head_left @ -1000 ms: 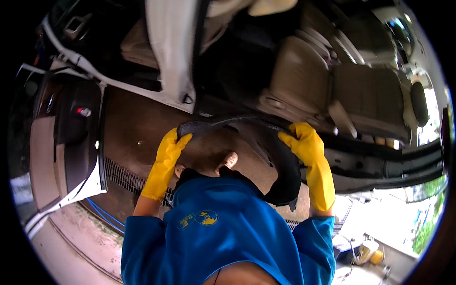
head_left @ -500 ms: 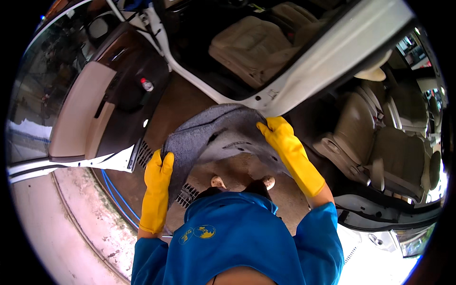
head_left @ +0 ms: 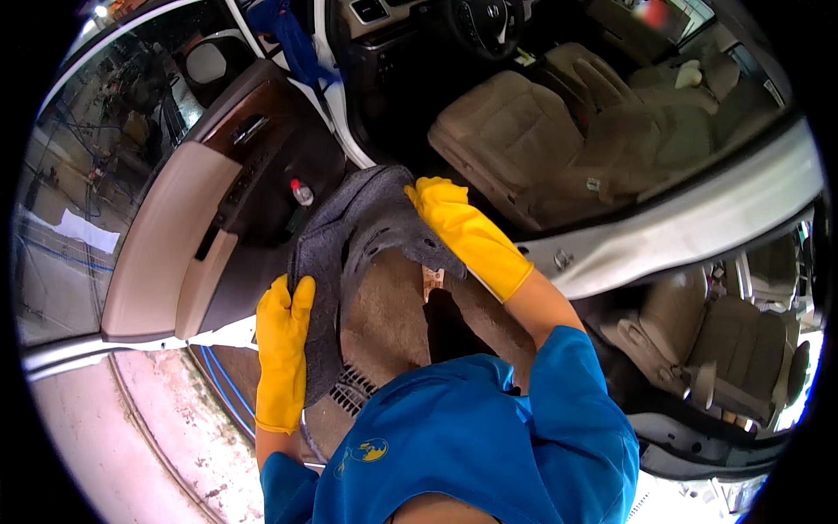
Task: The person retrieves two car floor mats from a washing machine, carries them to a white car, and installs them in the front and rear footwells. The person adjusts the mats to fit the contours of the floor.
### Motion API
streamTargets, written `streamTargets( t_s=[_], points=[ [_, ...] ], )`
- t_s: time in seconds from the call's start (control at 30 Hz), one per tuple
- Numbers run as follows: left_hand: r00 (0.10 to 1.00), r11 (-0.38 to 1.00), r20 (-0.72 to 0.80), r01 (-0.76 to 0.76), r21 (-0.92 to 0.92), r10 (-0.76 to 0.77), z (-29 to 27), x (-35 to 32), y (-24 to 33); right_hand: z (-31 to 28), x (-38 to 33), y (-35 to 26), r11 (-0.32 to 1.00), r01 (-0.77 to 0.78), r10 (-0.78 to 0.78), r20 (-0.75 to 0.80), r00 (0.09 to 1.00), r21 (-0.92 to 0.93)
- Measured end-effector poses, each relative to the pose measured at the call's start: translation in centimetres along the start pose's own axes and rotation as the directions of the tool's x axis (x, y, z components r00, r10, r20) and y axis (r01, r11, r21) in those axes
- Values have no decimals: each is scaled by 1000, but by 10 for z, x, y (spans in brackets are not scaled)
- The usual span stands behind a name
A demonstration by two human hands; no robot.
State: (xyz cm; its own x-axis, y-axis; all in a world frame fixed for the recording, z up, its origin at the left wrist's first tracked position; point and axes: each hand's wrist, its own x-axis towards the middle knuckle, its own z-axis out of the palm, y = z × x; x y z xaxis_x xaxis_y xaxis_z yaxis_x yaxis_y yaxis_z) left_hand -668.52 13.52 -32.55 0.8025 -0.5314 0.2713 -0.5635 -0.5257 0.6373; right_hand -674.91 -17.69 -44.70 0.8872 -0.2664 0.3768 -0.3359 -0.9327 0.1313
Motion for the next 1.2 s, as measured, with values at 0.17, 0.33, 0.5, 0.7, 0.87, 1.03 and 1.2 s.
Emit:
streamTargets(
  t_s=[0.17,0.33,0.5,0.7,0.87,1.03,1.2],
  points=[
    [984,985,89,-158,68,152,56,89,10,89,90,51,981,47,-38,-55,998,186],
    [953,952,120,-290,94,279,98,181,23,137,197,85,683,-391,307,243,920,617],
    [945,943,54,-326,64,323,147,253,23,184,276,137,609,-370,355,176,918,702],
    [988,986,40,-142,-91,146,183,330,17,210,337,220,712,-412,340,234,911,569],
    [995,978,42,-76,-194,85,215,363,-13,234,349,246,669,-415,361,219,906,616],
    [985,986,168,65,-153,-39,232,396,-20,280,337,271,750,-419,367,204,907,512],
    [944,959,302,199,-202,-133,251,424,-21,308,313,290,751,-428,436,109,893,503]
  ],
)
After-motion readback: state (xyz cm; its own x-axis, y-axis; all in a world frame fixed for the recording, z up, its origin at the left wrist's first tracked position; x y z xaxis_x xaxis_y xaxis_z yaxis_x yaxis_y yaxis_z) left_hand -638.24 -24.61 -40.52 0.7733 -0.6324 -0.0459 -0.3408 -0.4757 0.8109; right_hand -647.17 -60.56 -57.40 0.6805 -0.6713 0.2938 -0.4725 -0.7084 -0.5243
